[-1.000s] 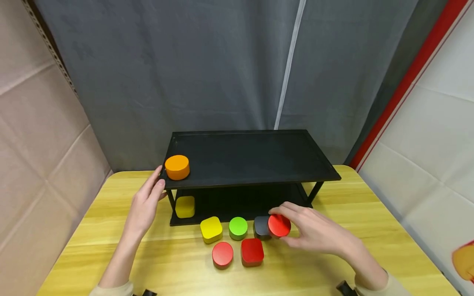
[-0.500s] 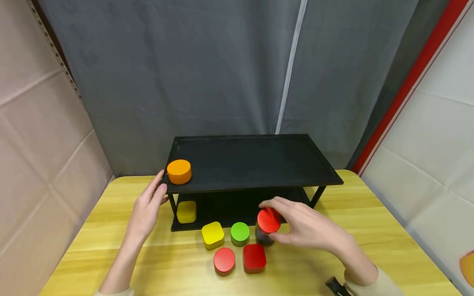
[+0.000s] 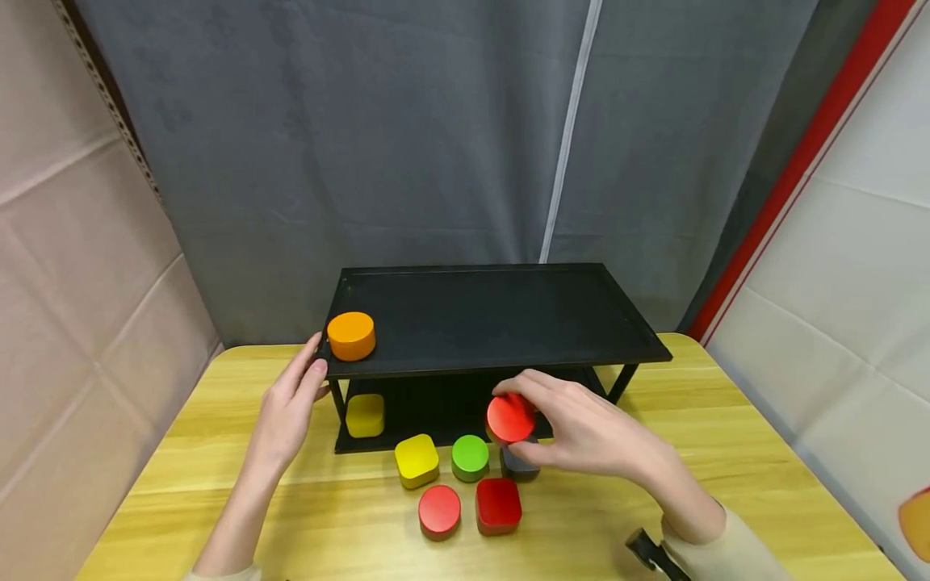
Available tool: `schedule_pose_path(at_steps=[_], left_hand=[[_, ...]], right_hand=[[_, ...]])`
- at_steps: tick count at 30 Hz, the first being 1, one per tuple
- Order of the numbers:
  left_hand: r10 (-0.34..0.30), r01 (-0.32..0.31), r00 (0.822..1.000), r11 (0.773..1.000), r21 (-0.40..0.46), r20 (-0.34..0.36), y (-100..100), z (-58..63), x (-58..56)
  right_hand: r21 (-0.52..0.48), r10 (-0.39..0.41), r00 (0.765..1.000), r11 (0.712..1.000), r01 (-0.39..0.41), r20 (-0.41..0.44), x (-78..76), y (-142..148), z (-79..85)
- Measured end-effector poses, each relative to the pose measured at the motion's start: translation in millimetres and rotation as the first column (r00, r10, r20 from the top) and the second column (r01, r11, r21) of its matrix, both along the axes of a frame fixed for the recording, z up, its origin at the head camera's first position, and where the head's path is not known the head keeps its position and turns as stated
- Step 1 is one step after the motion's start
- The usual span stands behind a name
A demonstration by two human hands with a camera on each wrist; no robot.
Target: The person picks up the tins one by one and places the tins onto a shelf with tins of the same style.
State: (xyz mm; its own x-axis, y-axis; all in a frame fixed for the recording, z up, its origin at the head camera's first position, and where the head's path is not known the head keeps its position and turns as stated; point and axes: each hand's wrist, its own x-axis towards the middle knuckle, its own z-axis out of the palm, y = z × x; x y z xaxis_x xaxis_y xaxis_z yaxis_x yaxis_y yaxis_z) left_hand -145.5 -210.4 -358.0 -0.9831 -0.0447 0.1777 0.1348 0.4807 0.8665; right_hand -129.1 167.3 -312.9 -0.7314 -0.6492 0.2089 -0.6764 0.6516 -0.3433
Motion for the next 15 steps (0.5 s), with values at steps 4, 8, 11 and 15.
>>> schedule_pose_path(at_steps=[4, 8, 11, 15], left_hand=[[0.001, -0.001, 1.0, 1.0, -0.005, 0.002, 0, -0.5, -0.6], [0.005, -0.005, 1.0, 1.0, -0.009, 0.002, 0, -0.8, -1.0], [0.003, -0.003, 1.0, 1.0, -0.003, 0.002, 0, -0.8, -1.1], [-0.003, 0.003, 1.0, 1.0, 0.003, 0.005, 0, -1.1, -1.1]], right_hand=[[-0.023, 0.005, 1.0, 1.0, -0.005, -0.003, -1.5, -3, 3.6], [-0.053, 0.01, 1.0, 0.999, -0.011, -0.017, -3.4, -6, 8.0], [-0.077, 0.021, 0.999, 0.997, -0.023, -0.034, -5.7, -9, 11.5], [-0.104, 0.026, 0.998, 0.994, -0.031, -0.052, -8.9, -13, 14.9]])
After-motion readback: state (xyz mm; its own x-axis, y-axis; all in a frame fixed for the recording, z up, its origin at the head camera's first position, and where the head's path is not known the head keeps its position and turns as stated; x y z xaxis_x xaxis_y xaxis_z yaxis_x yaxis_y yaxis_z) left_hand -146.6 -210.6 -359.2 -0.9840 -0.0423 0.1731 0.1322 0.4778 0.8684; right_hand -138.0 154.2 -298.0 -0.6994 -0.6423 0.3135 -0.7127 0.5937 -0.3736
